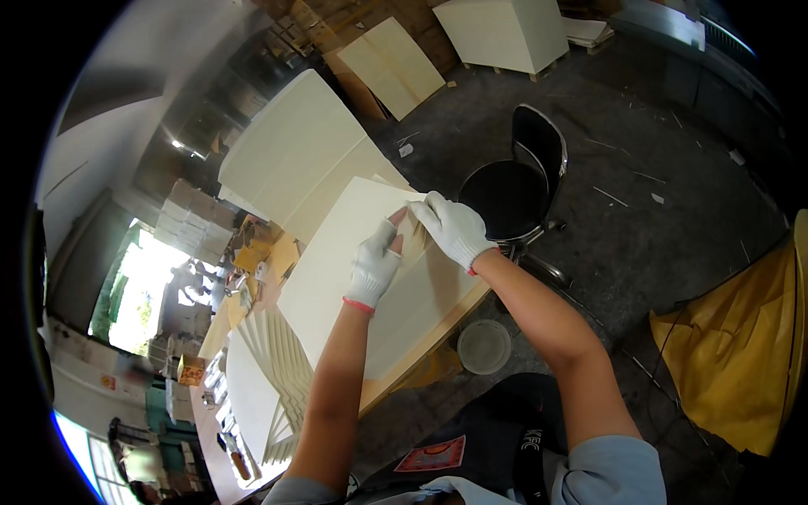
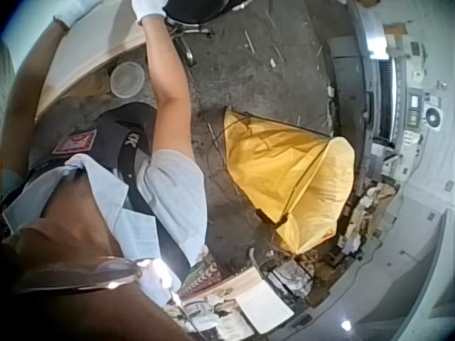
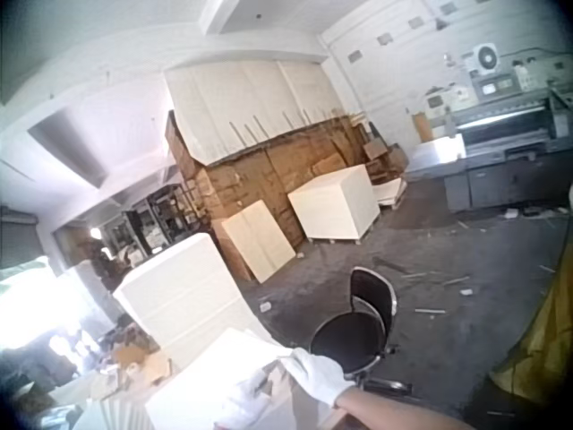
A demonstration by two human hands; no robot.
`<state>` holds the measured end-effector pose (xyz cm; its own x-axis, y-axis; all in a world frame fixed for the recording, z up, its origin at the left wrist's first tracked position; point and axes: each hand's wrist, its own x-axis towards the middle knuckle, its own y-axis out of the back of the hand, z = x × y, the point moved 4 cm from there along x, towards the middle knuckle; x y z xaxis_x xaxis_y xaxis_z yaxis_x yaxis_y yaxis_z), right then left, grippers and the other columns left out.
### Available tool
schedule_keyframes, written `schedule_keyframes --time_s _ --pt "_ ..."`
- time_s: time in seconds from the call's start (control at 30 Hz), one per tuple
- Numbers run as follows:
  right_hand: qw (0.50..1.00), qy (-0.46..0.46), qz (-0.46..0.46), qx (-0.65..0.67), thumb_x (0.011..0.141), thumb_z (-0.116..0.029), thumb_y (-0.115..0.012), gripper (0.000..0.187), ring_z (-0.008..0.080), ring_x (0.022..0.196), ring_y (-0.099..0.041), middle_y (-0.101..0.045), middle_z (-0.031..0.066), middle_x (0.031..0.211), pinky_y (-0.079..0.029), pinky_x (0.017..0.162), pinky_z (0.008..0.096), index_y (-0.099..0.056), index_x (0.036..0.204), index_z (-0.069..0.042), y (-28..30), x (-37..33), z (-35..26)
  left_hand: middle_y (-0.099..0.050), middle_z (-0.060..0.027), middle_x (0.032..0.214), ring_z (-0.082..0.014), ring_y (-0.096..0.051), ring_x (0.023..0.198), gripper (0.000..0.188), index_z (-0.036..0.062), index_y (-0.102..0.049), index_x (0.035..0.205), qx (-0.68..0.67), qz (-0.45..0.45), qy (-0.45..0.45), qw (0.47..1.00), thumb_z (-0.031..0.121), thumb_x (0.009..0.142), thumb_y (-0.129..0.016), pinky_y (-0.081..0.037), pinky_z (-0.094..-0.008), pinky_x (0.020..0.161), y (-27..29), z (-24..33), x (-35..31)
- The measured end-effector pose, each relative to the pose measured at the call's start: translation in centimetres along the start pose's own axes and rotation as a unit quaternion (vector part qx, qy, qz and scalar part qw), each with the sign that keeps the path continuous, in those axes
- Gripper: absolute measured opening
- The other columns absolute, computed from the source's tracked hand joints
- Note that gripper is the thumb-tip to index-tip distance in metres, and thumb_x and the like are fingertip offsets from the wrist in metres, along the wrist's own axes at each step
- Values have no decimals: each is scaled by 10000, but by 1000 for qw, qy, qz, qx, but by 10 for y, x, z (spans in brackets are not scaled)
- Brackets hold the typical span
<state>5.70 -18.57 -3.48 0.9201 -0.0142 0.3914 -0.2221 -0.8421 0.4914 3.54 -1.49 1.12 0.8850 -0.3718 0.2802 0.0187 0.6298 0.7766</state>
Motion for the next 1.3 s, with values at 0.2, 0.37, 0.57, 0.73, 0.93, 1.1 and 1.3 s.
schedule_keyframes --time_s 0.2,0.37,0.57,0.73,0.93,1.1,1.3 --pt "1000 3 22 -7 1034 -472 -407 428 401 730 -666 -674 211 748 -492 662 521 -588 1037 -84 -2 0 3 -674 -107 950 -270 -667 806 270 168 -699 1166 53 1 -1 999 170 896 -684 -525 -365 746 -2 2 0" --pt "1000 -2 22 -3 1038 -480 -398 442 404 735 -666 -675 215 753 -492 663 522 -586 1033 -79 -2 0 3 -626 -75 859 -237 -609 713 337 175 -697 1168 59 -4 21 998 199 839 -764 -509 -359 705 -1 5 0" --pt "1000 2 6 22 1038 -485 -406 434 403 747 -668 -681 209 771 -494 658 520 -577 1029 -87 -1 0 2 -674 -106 874 -247 -647 773 320 142 -686 1233 28 54 -7 998 127 915 -655 -527 -339 764 1 8 -2" --pt "1000 1 25 -2 1035 -469 -431 403 402 746 -666 -680 205 766 -493 651 520 -574 1023 -93 -3 -1 3 -680 -104 925 -256 -655 822 301 128 -676 1217 47 32 -46 997 128 917 -652 -526 -351 791 -1 4 0" --pt "1000 -1 28 5 1030 -467 -437 393 404 742 -664 -676 206 761 -491 652 522 -575 1021 -99 -2 -3 6 -675 -95 951 -279 -668 812 359 172 -685 1175 94 -4 -7 995 210 829 -774 -538 -375 760 -3 4 -1" --pt "1000 -15 13 11 1030 -467 -434 392 401 777 -667 -681 205 790 -489 681 527 -575 1023 -101 -1 -2 0 -685 -92 981 -297 -686 834 354 204 -686 1177 97 -1 -11 995 221 831 -761 -551 -385 750 -1 9 -1" --pt "997 9 68 25 983 -514 -488 452 387 817 -674 -684 181 810 -496 710 500 -617 929 -84 35 -7 -4 -686 -72 971 -276 -689 845 379 220 -694 1195 195 69 -119 971 124 828 -677 -572 -395 717 -6 27 -9"
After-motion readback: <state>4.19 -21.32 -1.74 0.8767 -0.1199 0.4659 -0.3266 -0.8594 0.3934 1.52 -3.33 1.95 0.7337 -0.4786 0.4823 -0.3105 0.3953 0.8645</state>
